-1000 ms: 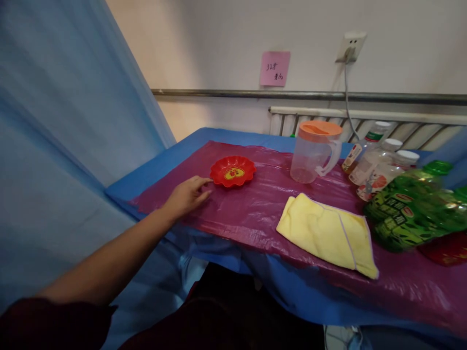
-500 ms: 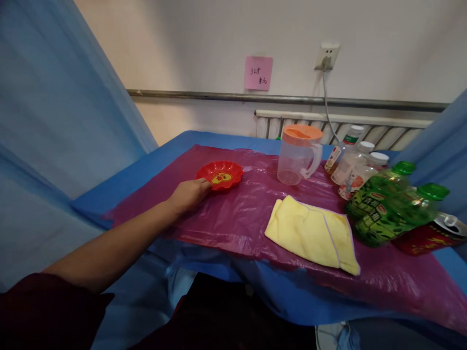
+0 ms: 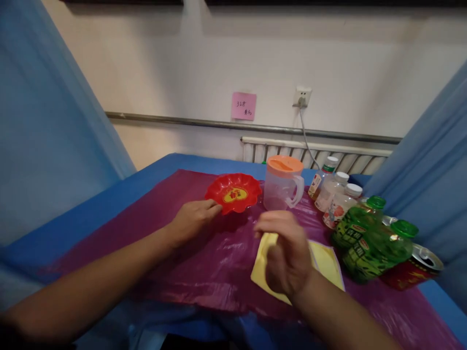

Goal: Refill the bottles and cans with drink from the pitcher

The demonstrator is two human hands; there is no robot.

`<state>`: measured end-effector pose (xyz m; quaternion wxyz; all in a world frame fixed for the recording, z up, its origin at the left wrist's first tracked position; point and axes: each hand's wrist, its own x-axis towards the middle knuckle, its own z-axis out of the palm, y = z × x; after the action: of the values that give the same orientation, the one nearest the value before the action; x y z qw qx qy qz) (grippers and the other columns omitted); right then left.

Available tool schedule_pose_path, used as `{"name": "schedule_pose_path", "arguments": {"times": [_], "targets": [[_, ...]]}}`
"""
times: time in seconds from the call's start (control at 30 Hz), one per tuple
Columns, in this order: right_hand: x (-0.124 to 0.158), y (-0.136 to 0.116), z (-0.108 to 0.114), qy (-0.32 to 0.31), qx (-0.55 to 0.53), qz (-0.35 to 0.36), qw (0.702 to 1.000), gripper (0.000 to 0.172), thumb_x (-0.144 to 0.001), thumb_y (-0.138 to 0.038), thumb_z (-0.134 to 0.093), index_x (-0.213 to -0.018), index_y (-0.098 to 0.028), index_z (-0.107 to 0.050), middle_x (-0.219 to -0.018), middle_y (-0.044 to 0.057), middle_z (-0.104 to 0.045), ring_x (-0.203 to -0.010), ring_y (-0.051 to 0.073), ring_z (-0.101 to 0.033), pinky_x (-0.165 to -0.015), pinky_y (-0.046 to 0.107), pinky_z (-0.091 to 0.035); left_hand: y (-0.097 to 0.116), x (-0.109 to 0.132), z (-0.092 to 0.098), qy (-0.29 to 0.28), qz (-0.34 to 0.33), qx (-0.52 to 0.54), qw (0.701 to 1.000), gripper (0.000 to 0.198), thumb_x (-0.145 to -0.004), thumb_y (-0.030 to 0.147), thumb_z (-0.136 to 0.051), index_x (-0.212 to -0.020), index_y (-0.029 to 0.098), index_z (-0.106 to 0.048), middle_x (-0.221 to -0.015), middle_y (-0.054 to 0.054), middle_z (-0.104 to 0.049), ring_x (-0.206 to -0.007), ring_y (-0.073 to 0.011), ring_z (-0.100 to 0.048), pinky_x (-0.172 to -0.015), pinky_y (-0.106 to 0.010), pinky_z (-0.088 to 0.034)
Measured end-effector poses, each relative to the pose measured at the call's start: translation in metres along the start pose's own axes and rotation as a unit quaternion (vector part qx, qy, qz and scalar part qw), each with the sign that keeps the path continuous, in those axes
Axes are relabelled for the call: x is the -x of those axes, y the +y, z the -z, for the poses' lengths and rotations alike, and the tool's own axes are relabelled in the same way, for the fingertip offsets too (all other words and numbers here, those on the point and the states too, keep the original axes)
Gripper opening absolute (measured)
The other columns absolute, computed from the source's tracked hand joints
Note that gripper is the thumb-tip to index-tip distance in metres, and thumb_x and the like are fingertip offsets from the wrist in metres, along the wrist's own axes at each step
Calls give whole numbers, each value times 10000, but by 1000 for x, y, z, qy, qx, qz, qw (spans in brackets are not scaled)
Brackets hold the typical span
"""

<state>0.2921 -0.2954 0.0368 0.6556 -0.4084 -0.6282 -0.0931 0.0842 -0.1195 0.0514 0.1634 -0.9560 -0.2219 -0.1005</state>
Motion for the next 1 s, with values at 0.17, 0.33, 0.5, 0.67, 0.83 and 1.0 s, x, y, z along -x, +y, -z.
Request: {"name": "schedule_pose_path", "arguments": {"times": [0.17,0.33,0.5,0.67,0.83,1.0], "targets": [[14,39,-48,-156,-5,28,987,168,-985,-160,-457,-1080,-209,-585,-834,37,-671,-724,157,-635,-663,272,-491,7,-12,-29,-46,-41,11,998,137,-957,138,-532,-966,174,-664,-870,-63,-696,-726,-183,-666,-655,-285,-497],[35,49,-60,-288,56,43,955,127,-996,-221,-463,-945,-212,-579,-711,2,-654,-585,140,-579,-583,270,-391,-2,0,-45,-84,-53,28,995,181,-972,117,-502,-955,165,-675,-874,-66,-712,-785,-221,-691,-707,-324,-534],[34,53,-61,-353,57,-7,934,191,-1005,-263,-444,-933,-200,-609,-743,10,-695,-596,132,-616,-580,257,-388,-8,8,-45,-102,-8,88,991,332,-931,77,-469,-1160,180,-686,-1089,-115,-751,-912,-256,-738,-798,-377,-582],[31,63,-64,-367,64,-53,926,201,-999,-294,-465,-945,-194,-631,-792,29,-728,-647,140,-659,-589,236,-406,-10,16,-36,-74,51,124,988,511,-895,96,-436,-1360,217,-611,-1362,-139,-674,-1123,-288,-718,-917,-428,-586],[28,70,-67,-341,58,-78,935,189,-992,-312,-478,-935,-198,-618,-786,31,-720,-653,141,-661,-597,225,-420,-9,-4,-23,85,10,136,987,376,-940,252,-478,-1260,225,-673,-1241,-111,-745,-1049,-277,-749,-897,-403,-603],[19,72,-64,-202,46,-57,977,178,-985,-276,-456,-864,-217,-573,-706,11,-659,-586,133,-593,-573,236,-407,2,-52,3,254,-56,137,956,282,-975,285,-489,-1181,204,-664,-1087,-79,-782,-965,-226,-758,-874,-335,-593]]}}
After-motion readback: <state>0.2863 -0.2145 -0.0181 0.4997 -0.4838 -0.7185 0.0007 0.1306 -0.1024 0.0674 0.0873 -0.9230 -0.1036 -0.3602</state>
